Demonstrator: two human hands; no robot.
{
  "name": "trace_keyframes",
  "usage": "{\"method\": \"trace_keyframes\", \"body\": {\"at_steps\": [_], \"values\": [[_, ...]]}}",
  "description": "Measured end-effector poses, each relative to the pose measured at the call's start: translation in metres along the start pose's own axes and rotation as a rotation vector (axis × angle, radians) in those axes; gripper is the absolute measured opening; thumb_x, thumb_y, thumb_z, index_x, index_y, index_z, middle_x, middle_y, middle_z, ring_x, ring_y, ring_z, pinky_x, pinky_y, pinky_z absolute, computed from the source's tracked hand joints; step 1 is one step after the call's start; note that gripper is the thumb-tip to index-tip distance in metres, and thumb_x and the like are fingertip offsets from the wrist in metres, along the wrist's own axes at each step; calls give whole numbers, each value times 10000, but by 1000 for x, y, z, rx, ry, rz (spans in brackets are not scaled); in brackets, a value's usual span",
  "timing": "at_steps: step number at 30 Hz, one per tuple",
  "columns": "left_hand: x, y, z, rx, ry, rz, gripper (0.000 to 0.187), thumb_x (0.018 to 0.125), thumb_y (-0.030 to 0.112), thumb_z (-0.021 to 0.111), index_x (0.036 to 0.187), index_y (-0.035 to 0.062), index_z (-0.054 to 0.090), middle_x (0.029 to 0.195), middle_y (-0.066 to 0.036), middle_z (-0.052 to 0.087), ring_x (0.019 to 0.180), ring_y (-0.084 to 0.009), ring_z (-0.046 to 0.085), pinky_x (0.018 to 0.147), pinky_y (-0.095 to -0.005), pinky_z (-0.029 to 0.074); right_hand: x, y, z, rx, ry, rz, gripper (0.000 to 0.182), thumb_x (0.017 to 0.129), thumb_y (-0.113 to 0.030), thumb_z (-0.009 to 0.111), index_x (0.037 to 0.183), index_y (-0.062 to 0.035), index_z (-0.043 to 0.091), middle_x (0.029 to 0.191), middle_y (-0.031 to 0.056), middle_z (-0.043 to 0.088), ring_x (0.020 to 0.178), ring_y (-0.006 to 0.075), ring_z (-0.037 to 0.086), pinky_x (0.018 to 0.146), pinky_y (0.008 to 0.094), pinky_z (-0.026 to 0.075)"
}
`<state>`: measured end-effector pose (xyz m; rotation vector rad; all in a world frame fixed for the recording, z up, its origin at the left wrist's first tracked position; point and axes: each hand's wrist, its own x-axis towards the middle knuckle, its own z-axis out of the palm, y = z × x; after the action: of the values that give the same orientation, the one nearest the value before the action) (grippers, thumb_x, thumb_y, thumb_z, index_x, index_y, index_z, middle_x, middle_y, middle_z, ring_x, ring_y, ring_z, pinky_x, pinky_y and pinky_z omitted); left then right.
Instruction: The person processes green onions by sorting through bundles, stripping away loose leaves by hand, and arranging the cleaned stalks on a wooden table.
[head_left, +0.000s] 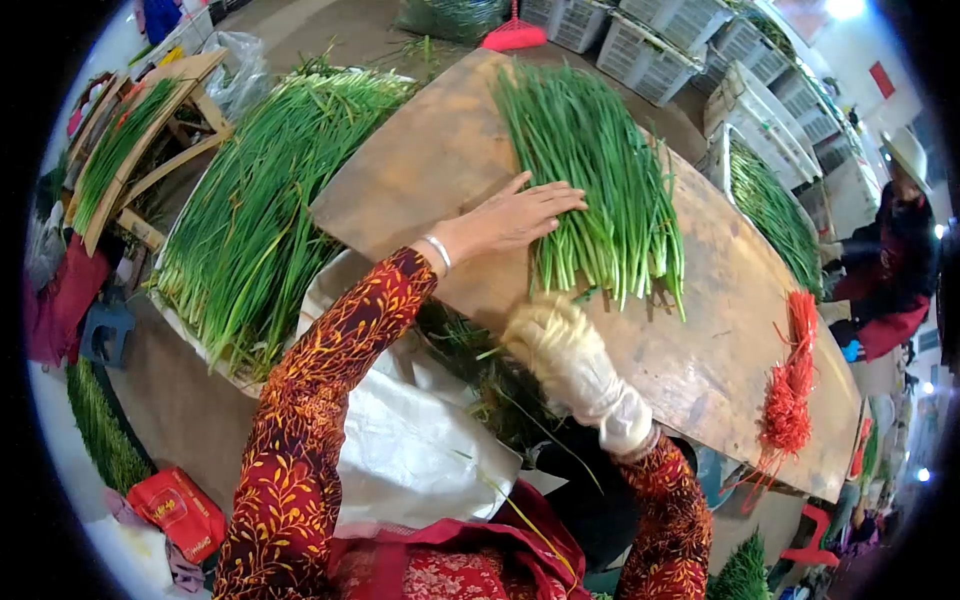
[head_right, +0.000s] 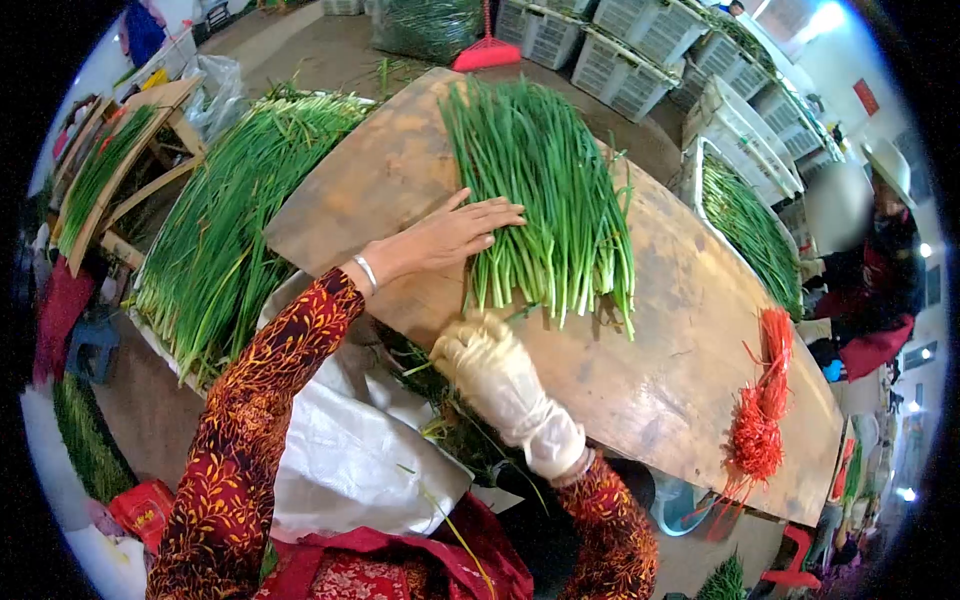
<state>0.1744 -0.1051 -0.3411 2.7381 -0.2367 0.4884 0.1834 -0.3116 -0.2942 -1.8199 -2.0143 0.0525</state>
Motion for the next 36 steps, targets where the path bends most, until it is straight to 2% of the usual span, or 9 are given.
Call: {"method": "trace_keyframes", "body": {"at_steps": [1,3,6,9,12,15,24,29,36], "values": [[0,0,-1,-45,-25,-32,401,920,191,371,1317,175,322,1385,-11,305,1296,-177,253,1056,-494,155,-7,-16,-9,295,-107,295,88,807,-155,564,853,-81,574,825,41,615,798,198,598,717,323,466],[0,-2,4,-88,-19,-56,389,933,212,353,1319,176,329,1401,-12,285,1304,-176,242,1064,-486,127,-33,-47,-33,1626,-354,733,198,866,-191,543,896,4,544,682,81,602,567,148,575,548,258,466],[0,3,-2,-136,-5,-77,374,926,205,373,1298,165,356,1395,-17,298,1293,-180,270,1062,-483,136,-51,-69,-57,1655,-1366,326,350,857,-329,543,1019,-19,558,822,91,620,678,170,608,608,255,481],[5,11,-12,-142,74,-88,369,899,182,417,1266,158,388,1382,-16,320,1275,-190,304,1057,-490,147,-61,-61,-80,657,-744,455,299,833,-280,587,1050,-73,582,894,96,622,827,258,595,768,321,465],[23,26,-11,-123,150,-59,391,874,171,450,1261,164,389,1369,-24,335,1263,-196,319,1049,-517,148,-39,-19,-84,283,95,777,244,775,-202,640,972,-64,603,745,91,604,668,236,583,644,305,470],[32,33,-1,19,108,49,385,880,214,455,1257,170,386,1349,-16,355,1244,-180,341,1044,-515,163,-13,37,-57,-217,108,734,274,745,-268,660,909,-59,591,677,97,584,599,238,574,559,335,454],[27,19,10,33,51,35,321,916,252,411,1219,148,438,1292,-15,435,1229,-166,369,1051,-461,175,-17,57,-32,-245,181,586,154,811,-226,572,741,-89,581,617,128,582,560,296,586,493,375,454],[38,24,-2,-12,61,-5,260,908,224,432,1147,137,489,1183,-25,521,1138,-179,462,1043,-459,199,-29,69,-74,-1,440,613,77,782,-166,627,795,-96,597,571,38,571,456,165,533,407,258,425],[85,42,-1,-78,182,-13,295,881,145,461,1173,111,435,1169,-79,508,1083,-227,493,1035,-464,220,13,155,-65,-375,370,571,328,705,-306,682,944,-89,625,859,140,603,755,287,599,660,377,471]]}}
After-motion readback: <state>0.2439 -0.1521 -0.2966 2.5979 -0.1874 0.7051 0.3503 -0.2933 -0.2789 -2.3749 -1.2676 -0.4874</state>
